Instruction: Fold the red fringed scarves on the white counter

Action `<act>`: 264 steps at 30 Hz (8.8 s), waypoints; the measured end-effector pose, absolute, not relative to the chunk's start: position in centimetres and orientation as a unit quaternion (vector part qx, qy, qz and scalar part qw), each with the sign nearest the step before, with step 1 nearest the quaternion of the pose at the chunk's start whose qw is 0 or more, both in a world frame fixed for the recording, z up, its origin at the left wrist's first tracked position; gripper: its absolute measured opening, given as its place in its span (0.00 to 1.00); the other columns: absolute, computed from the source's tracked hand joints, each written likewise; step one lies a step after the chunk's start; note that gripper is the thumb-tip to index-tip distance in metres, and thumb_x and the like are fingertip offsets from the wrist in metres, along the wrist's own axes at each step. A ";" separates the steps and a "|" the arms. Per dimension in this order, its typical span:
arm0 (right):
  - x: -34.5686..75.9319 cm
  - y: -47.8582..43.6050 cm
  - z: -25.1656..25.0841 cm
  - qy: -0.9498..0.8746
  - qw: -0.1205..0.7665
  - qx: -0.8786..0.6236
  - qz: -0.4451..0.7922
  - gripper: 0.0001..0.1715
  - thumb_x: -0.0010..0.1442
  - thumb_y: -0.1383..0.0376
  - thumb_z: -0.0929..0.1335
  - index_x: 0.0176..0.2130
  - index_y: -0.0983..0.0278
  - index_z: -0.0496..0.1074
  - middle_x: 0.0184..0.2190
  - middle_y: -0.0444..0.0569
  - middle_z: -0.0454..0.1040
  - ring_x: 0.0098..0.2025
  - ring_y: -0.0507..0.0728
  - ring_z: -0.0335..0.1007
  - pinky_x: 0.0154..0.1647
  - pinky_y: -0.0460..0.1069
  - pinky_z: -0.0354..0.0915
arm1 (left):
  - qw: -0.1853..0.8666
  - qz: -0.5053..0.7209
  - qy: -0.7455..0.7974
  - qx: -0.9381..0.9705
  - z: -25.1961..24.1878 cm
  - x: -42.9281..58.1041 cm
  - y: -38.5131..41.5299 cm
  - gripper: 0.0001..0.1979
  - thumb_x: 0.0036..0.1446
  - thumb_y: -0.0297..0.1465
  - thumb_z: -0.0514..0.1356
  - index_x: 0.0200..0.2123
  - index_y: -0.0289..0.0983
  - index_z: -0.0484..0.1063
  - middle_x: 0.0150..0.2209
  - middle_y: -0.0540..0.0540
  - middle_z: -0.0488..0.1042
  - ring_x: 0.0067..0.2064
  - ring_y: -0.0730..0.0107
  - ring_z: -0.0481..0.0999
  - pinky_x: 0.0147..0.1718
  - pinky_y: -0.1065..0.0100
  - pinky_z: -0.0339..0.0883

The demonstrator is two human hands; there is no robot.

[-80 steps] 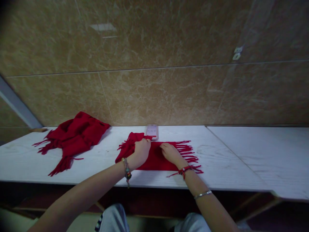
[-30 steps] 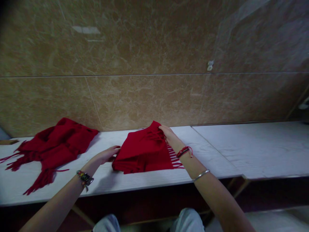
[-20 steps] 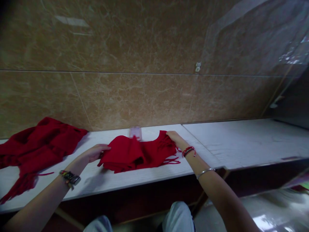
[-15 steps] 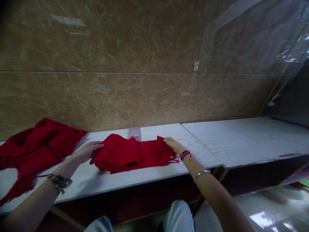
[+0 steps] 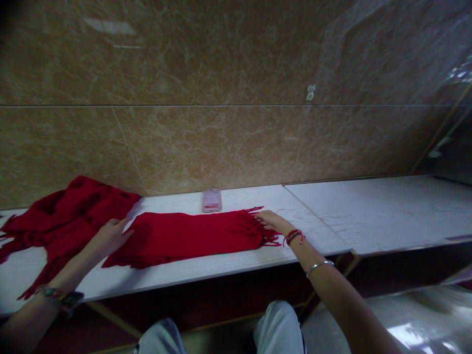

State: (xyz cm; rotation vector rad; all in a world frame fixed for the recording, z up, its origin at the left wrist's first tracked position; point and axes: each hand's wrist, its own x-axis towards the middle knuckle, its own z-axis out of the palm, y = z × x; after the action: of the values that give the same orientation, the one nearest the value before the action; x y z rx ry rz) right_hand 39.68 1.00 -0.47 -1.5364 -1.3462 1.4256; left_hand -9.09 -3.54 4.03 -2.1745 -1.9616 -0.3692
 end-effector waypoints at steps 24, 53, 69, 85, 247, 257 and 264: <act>39.0 0.6 -1.2 -0.612 0.324 -0.592 0.411 0.08 0.56 0.63 0.63 0.29 0.65 0.65 0.21 0.43 0.68 0.25 0.50 0.66 0.28 0.44 0.64 | 0.156 0.094 -0.466 -0.866 4.6 0.1 -6.5 0.21 0.51 0.19 0.50 0.46 0.38 0.70 0.45 0.36 0.70 0.44 0.56 0.72 0.41 0.58 0.66; 35.0 2.2 1.6 -0.860 0.244 -0.448 0.006 0.14 0.54 0.74 0.62 0.40 0.66 0.70 0.40 0.51 0.70 0.45 0.53 0.63 0.49 0.48 0.57 | -0.014 -0.019 -0.509 -0.861 1.6 14.8 3.4 0.17 0.56 0.30 0.51 0.49 0.34 0.65 0.51 0.34 0.66 0.53 0.54 0.65 0.49 0.53 0.57; 35.9 6.6 1.2 -0.848 0.162 -0.491 0.118 0.05 0.52 0.69 0.66 0.33 0.67 0.71 0.31 0.47 0.72 0.33 0.52 0.66 0.35 0.46 0.60 | -0.109 -0.060 -0.461 -0.879 2.8 15.1 7.2 0.09 0.52 0.31 0.54 0.34 0.35 0.71 0.36 0.45 0.75 0.37 0.68 0.72 0.37 0.70 0.63; 35.0 5.7 0.2 -0.818 0.238 -0.516 0.084 0.17 0.49 0.76 0.65 0.41 0.67 0.67 0.37 0.52 0.71 0.41 0.55 0.65 0.44 0.50 0.59 | 0.088 -0.124 -0.512 -0.846 -0.6 16.5 2.5 0.19 0.55 0.28 0.51 0.52 0.37 0.61 0.58 0.35 0.55 0.59 0.52 0.54 0.55 0.50 0.47; 37.7 7.4 -0.3 -0.865 0.133 -0.483 -0.034 0.14 0.54 0.73 0.61 0.39 0.65 0.70 0.39 0.49 0.72 0.45 0.52 0.64 0.47 0.45 0.57 | -0.027 0.014 -0.490 -0.871 -1.0 16.7 2.3 0.33 0.57 0.50 0.39 0.61 0.39 0.47 0.63 0.41 0.43 0.63 0.53 0.42 0.56 0.46 0.39; 43.2 7.8 -0.2 -0.734 0.131 -0.665 -0.045 0.14 0.54 0.76 0.59 0.34 0.70 0.71 0.32 0.59 0.73 0.37 0.57 0.69 0.37 0.49 0.61 | -0.030 0.022 -0.483 -0.875 -0.7 16.6 2.1 0.32 0.58 0.49 0.39 0.61 0.39 0.46 0.63 0.41 0.43 0.63 0.53 0.41 0.56 0.46 0.40; 39.5 6.5 1.1 -0.855 0.221 -0.469 0.020 0.11 0.50 0.75 0.63 0.33 0.66 0.71 0.33 0.48 0.72 0.35 0.51 0.66 0.38 0.44 0.60 | -0.021 0.012 -0.483 -0.875 -0.9 16.7 2.1 0.32 0.58 0.49 0.39 0.61 0.39 0.47 0.63 0.41 0.44 0.62 0.53 0.43 0.56 0.47 0.40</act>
State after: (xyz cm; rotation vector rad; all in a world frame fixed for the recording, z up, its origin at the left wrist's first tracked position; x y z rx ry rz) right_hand 39.49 6.54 1.06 -1.2960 -2.3622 0.0562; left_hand 16.69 2.11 -0.85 -2.7884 -1.5378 0.0367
